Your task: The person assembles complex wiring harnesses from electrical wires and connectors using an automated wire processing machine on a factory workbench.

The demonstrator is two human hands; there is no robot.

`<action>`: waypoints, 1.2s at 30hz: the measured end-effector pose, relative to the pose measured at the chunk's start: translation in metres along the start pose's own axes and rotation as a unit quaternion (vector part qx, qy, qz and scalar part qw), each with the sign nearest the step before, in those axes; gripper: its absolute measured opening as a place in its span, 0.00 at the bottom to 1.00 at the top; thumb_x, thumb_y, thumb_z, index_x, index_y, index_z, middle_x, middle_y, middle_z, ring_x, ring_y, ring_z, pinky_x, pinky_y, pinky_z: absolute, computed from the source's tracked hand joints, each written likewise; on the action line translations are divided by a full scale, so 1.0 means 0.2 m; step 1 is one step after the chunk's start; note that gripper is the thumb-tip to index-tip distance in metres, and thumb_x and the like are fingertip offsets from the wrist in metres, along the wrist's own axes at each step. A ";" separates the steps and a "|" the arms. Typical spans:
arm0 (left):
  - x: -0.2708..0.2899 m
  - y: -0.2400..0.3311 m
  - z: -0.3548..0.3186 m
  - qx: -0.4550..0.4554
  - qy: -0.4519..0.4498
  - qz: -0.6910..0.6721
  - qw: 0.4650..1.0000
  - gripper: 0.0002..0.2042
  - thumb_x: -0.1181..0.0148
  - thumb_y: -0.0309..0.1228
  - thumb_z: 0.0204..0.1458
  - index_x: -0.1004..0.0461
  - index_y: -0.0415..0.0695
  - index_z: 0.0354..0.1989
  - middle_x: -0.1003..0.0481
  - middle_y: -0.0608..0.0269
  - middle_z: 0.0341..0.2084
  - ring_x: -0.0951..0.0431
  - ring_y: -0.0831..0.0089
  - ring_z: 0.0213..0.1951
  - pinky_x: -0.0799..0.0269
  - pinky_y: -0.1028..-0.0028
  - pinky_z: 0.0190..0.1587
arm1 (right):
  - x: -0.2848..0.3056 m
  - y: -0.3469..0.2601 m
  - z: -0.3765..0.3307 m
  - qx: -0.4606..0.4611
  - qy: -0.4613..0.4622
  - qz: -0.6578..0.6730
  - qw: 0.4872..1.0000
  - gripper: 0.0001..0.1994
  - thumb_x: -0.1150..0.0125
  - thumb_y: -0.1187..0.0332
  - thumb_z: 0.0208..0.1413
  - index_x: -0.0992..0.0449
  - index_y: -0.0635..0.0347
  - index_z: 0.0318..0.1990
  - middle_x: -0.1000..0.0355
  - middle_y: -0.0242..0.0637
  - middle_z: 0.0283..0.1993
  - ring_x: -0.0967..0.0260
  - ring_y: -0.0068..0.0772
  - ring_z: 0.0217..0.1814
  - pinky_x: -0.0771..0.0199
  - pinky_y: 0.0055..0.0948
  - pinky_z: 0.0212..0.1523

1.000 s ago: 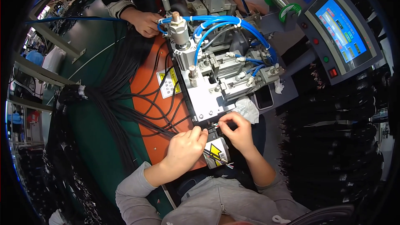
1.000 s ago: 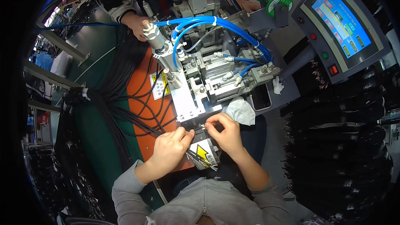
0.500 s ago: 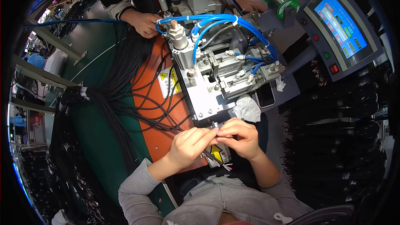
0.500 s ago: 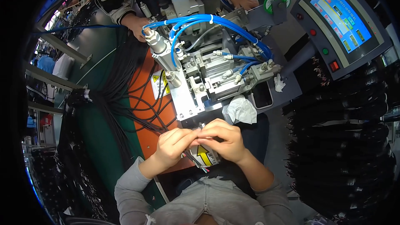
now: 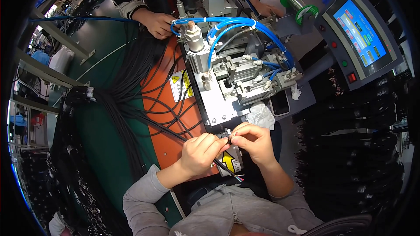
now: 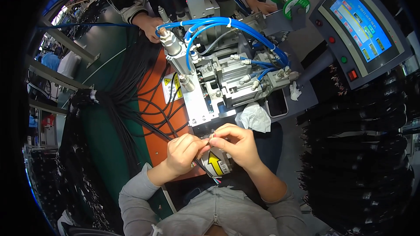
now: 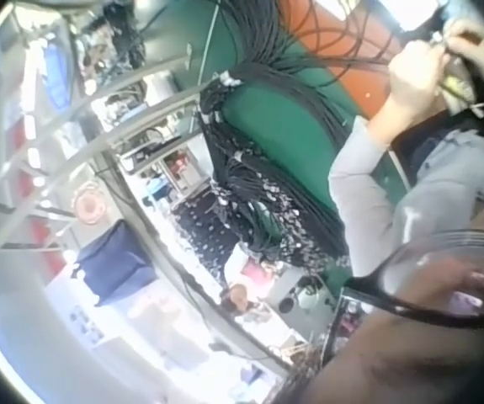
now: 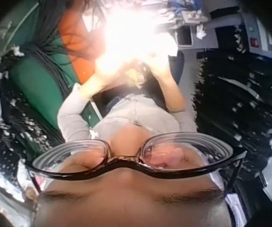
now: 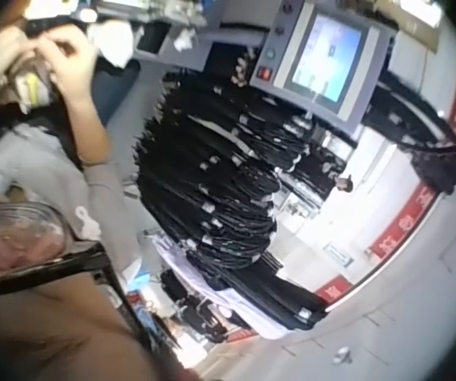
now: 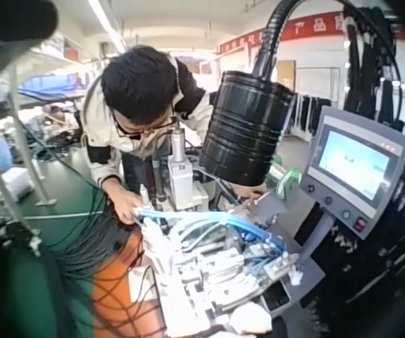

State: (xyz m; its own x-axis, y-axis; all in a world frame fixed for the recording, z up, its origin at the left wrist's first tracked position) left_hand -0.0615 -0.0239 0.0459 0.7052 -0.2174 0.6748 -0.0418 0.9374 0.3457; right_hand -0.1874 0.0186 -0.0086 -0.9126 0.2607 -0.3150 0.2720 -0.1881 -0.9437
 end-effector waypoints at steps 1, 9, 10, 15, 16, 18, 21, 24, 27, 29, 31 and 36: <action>0.00 0.00 0.00 0.001 0.000 0.000 1.000 0.08 0.34 0.30 0.45 0.24 0.40 0.31 0.32 0.66 0.20 0.29 0.73 0.21 0.34 0.74 0.19 | -0.01 0.00 0.00 0.000 0.000 0.000 1.000 0.04 0.38 0.83 0.49 0.25 0.68 0.32 0.27 0.41 0.35 0.29 0.27 0.37 0.29 0.23 0.40; -0.03 0.02 -0.01 0.007 -0.033 0.069 0.997 0.06 0.37 0.27 0.44 0.26 0.41 0.29 0.35 0.67 0.20 0.30 0.75 0.22 0.36 0.77 0.18 | -0.05 -0.17 -0.08 0.242 0.106 -0.369 0.891 0.07 0.33 0.77 0.43 0.27 0.63 0.28 0.30 0.40 0.27 0.31 0.37 0.30 0.32 0.29 0.31; -0.04 0.03 -0.02 -0.002 -0.057 0.109 0.992 0.06 0.38 0.27 0.44 0.26 0.41 0.30 0.34 0.67 0.21 0.30 0.76 0.23 0.36 0.77 0.18 | -0.05 -0.17 -0.06 0.226 0.090 -0.379 0.893 0.07 0.33 0.77 0.44 0.27 0.63 0.28 0.30 0.40 0.27 0.32 0.38 0.30 0.32 0.30 0.31; -0.05 -0.02 -0.03 -0.008 -0.078 0.080 0.994 0.13 0.42 0.27 0.41 0.25 0.41 0.38 0.30 0.69 0.28 0.29 0.78 0.26 0.35 0.80 0.21 | 0.04 0.01 -0.02 -0.013 -0.016 -0.275 0.961 0.05 0.39 0.75 0.52 0.29 0.65 0.32 0.32 0.34 0.29 0.33 0.24 0.32 0.34 0.21 0.35; -0.05 0.00 -0.03 -0.025 -0.066 0.088 0.994 0.15 0.42 0.27 0.41 0.24 0.41 0.40 0.30 0.70 0.27 0.29 0.79 0.25 0.36 0.80 0.21 | 0.09 0.07 -0.04 -0.040 -0.002 -0.180 0.983 0.05 0.39 0.75 0.52 0.29 0.65 0.32 0.32 0.33 0.30 0.33 0.23 0.32 0.34 0.20 0.36; -0.07 0.03 -0.03 -0.040 -0.067 0.130 0.988 0.16 0.43 0.27 0.41 0.24 0.41 0.41 0.30 0.71 0.26 0.30 0.80 0.24 0.37 0.81 0.21 | 0.13 0.12 -0.04 -0.038 0.035 -0.059 0.997 0.05 0.38 0.77 0.51 0.28 0.66 0.33 0.30 0.35 0.31 0.32 0.24 0.33 0.33 0.20 0.36; -0.10 0.05 -0.04 -0.038 -0.098 0.136 0.985 0.17 0.43 0.28 0.42 0.24 0.42 0.43 0.34 0.72 0.23 0.32 0.80 0.24 0.39 0.81 0.20 | 0.12 0.03 -0.01 0.058 0.026 -0.255 0.965 0.03 0.37 0.77 0.50 0.25 0.66 0.32 0.27 0.37 0.31 0.30 0.26 0.34 0.32 0.22 0.35; -0.12 0.06 -0.04 -0.036 -0.127 0.156 0.979 0.17 0.44 0.29 0.43 0.25 0.42 0.45 0.38 0.72 0.22 0.34 0.80 0.25 0.39 0.81 0.20 | 0.07 -0.03 0.01 0.111 0.037 -0.357 0.927 0.02 0.38 0.78 0.48 0.24 0.66 0.31 0.27 0.40 0.31 0.29 0.34 0.34 0.30 0.28 0.36; -0.14 0.05 -0.03 -0.013 -0.141 0.192 0.971 0.17 0.44 0.29 0.43 0.24 0.42 0.44 0.37 0.71 0.23 0.34 0.80 0.25 0.39 0.82 0.19 | 0.02 -0.06 0.02 0.160 0.065 -0.438 0.882 0.02 0.38 0.78 0.46 0.24 0.65 0.29 0.28 0.39 0.28 0.31 0.41 0.32 0.31 0.33 0.34; -0.15 0.05 -0.04 0.011 -0.161 0.211 0.964 0.17 0.44 0.29 0.42 0.24 0.41 0.44 0.36 0.71 0.24 0.34 0.80 0.25 0.39 0.82 0.19 | 0.01 -0.05 0.01 0.143 0.051 -0.473 0.868 0.02 0.38 0.78 0.45 0.25 0.64 0.27 0.29 0.38 0.27 0.32 0.40 0.32 0.32 0.33 0.34; -0.14 0.05 -0.04 0.021 -0.164 0.209 0.964 0.17 0.44 0.29 0.42 0.24 0.41 0.44 0.36 0.71 0.24 0.34 0.80 0.25 0.39 0.82 0.19 | 0.01 -0.04 -0.01 0.148 0.044 -0.464 0.872 0.02 0.38 0.78 0.44 0.26 0.64 0.27 0.30 0.38 0.27 0.32 0.40 0.31 0.32 0.33 0.33; -0.15 0.05 -0.03 0.023 -0.166 0.218 0.961 0.17 0.43 0.29 0.41 0.24 0.41 0.43 0.36 0.71 0.24 0.34 0.80 0.24 0.39 0.82 0.19 | 0.01 -0.05 -0.01 0.196 0.073 -0.431 0.878 0.03 0.38 0.78 0.44 0.27 0.64 0.25 0.31 0.39 0.26 0.33 0.40 0.29 0.33 0.33 0.32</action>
State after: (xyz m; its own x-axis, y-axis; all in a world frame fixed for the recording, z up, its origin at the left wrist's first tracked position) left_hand -0.0788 -0.0057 0.0253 0.3485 0.1104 0.9308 -0.3185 0.9479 0.0068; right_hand -0.1908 0.0217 -0.0003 -0.6709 0.5799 0.4621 -0.6522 -0.1649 -0.7399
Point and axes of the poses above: each hand's wrist, its own z-axis towards the middle knuckle, its own x-axis out of the back of the hand, y = z × x, the point moved 8 cm from there along z, towards the middle knuckle
